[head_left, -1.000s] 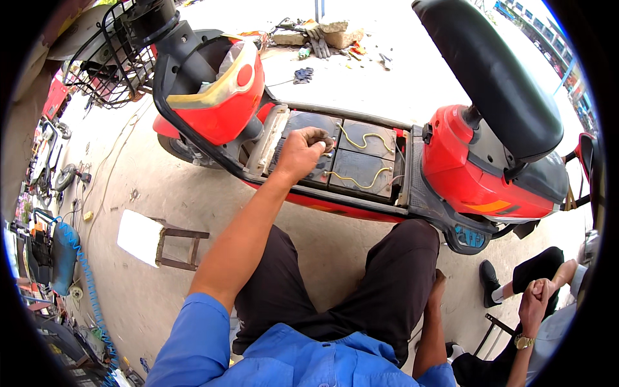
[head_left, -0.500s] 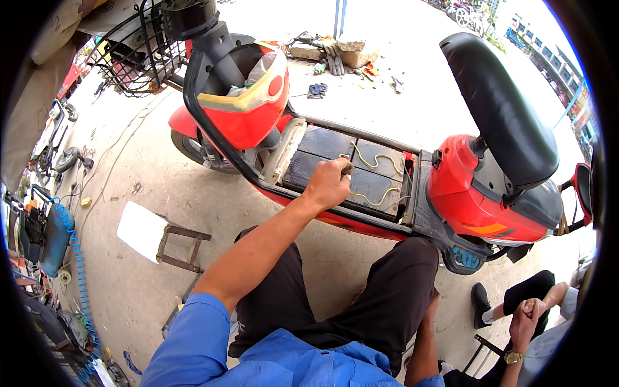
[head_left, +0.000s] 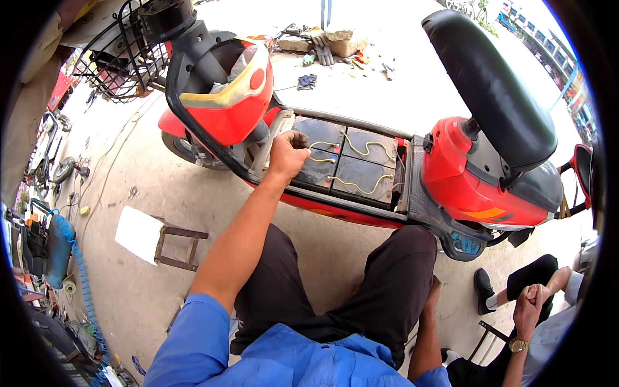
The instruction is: The person works on the battery compartment of a red electric scooter. They use pliers to adjust or cut wires connected to the batteries while another person sits nearby observing.
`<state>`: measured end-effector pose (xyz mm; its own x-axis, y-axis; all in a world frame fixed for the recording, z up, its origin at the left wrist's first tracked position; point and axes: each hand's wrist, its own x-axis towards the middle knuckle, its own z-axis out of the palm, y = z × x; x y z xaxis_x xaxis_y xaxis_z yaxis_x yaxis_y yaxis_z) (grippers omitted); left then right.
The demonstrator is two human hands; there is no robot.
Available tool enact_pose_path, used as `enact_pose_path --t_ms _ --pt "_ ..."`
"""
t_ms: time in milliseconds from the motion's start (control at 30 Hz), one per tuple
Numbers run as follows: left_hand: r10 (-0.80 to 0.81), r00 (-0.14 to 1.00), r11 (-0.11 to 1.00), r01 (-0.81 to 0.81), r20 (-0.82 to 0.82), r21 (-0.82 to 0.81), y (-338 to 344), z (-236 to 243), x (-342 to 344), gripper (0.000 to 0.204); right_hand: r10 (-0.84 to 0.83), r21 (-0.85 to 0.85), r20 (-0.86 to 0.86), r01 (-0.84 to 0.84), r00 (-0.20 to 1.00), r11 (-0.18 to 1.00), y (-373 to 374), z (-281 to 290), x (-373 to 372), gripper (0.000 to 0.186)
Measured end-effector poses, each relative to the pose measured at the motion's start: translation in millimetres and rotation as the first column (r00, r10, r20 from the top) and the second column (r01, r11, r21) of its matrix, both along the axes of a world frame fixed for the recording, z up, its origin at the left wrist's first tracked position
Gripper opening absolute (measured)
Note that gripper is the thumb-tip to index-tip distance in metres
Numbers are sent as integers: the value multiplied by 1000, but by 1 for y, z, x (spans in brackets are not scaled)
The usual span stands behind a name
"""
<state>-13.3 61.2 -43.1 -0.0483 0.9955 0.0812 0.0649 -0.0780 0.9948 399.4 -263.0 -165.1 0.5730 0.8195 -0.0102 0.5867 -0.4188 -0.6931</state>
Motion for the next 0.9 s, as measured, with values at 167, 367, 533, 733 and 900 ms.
enact_pose_path --t_ms 167,367,533,733,900 --pt "93 987 995 -86 -129 56 8 -13 -14 25 13 16 -8 -13 1000 1000 -1 -8 7 26" --pt "238 967 967 -228 -89 111 4 -2 -29 17 32 -22 26 -32 999 999 -2 -5 6 27" --pt "261 955 962 -244 -143 123 -2 5 -36 17 4 -14 8 -4 1000 1000 -2 3 -1 29" --pt "235 948 967 -206 -214 148 -11 15 -26 17 -13 -14 26 13 1000 1000 -13 8 -3 29" --pt "210 918 966 -141 -336 219 -10 9 -22 16 -95 -102 -27 92 995 991 -11 18 -11 29"
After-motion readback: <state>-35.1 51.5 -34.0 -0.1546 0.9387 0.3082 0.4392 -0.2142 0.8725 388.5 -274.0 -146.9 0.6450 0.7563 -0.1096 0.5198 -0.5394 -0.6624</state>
